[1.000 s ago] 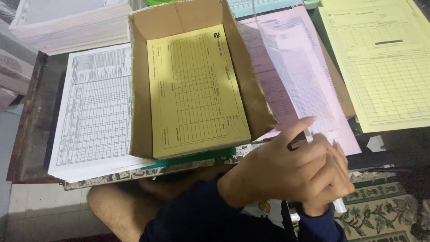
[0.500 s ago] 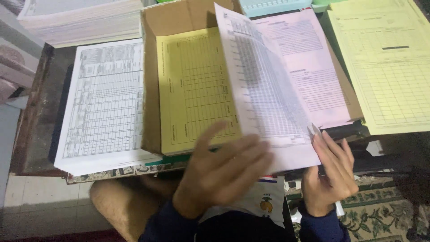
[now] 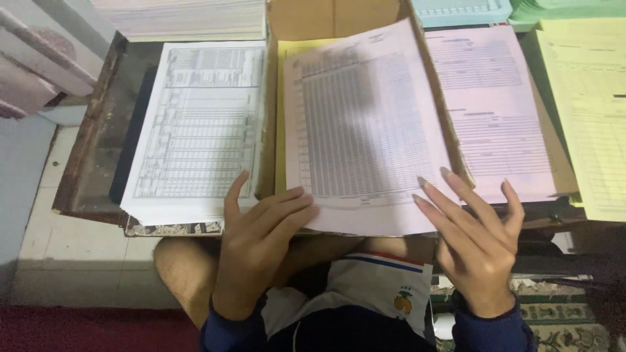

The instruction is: Sorting various colored and white documents into a cardboard box and organized piles.

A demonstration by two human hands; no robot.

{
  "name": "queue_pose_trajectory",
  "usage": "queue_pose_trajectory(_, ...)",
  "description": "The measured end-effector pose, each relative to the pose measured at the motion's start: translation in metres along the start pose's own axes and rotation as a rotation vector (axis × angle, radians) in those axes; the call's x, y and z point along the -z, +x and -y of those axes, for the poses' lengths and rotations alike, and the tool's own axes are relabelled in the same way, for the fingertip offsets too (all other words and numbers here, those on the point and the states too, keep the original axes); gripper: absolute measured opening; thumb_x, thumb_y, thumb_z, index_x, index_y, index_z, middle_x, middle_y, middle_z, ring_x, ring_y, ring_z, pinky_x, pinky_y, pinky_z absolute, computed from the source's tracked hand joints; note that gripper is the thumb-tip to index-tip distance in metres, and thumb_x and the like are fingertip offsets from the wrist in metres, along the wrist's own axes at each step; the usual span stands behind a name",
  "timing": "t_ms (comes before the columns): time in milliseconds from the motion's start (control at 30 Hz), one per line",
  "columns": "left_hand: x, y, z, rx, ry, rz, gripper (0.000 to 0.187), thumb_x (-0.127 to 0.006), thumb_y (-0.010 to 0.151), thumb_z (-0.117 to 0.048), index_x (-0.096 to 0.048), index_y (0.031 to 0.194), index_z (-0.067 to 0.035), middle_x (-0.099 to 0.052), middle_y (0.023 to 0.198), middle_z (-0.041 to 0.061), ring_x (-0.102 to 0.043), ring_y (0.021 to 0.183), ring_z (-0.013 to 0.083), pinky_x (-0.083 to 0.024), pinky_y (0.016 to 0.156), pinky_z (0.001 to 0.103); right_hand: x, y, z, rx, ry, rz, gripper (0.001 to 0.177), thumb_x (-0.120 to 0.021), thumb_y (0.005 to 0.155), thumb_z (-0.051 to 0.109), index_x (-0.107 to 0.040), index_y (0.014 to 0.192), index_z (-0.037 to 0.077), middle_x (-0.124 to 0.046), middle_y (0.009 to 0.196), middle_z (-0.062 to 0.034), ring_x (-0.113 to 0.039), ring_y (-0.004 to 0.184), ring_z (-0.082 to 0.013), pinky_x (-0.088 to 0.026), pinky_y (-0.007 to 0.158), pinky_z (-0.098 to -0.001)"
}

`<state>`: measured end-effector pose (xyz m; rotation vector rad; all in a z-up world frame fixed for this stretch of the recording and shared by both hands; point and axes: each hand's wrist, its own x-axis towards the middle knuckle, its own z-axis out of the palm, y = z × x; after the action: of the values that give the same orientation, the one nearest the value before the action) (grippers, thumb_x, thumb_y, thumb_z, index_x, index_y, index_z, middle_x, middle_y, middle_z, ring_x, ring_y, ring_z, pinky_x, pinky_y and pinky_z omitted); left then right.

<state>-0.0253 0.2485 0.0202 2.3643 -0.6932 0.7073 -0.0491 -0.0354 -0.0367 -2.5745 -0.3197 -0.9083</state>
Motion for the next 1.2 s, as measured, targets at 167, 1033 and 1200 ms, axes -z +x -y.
queue_pose_trajectory(167, -0.010, -0.013, 0.014, 0.017, 0.100, 0.076, 0.025, -0.075, 0.080, -0.008, -0.074, 0.104, -0.015, -0.076, 0.110, -0.004, -0.069, 0.114, 0.0166, -0.021, 0.122, 0.066, -0.005, 0.015, 0.014, 0.055, 0.032, 0.116, 0.050, -0.071, 0.071, -0.013, -0.074, 0.107, 0.022, -0.072, 0.125, 0.0010, -0.059, 0.132, -0.0255, -0.017, 0.127, -0.0619)
queue_pose_trajectory(1033, -0.032, -0.017, 0.024, -0.067, 0.187, 0.062, 0.033, -0.074, 0.090, -0.018, -0.068, 0.121, -0.008, -0.069, 0.132, 0.008, -0.061, 0.128, 0.0241, -0.031, 0.120, 0.062, -0.003, 0.050, 0.030, 0.086, 0.082, 0.309, 0.033, -0.077, 0.076, 0.012, -0.076, 0.109, 0.010, -0.071, 0.127, -0.0102, -0.059, 0.130, -0.0270, -0.051, 0.101, -0.0408)
queue_pose_trajectory(1200, -0.021, -0.044, 0.037, -0.061, 0.163, -0.188, 0.036, -0.086, 0.087, -0.022, -0.069, 0.119, -0.021, -0.070, 0.126, -0.003, -0.064, 0.120, 0.0141, -0.035, 0.120, 0.053, -0.020, 0.032, 0.020, 0.050, 0.015, 0.226, 0.039, -0.078, 0.082, 0.021, -0.070, 0.119, 0.024, -0.067, 0.139, -0.0021, -0.057, 0.135, -0.0247, -0.003, 0.129, -0.0571)
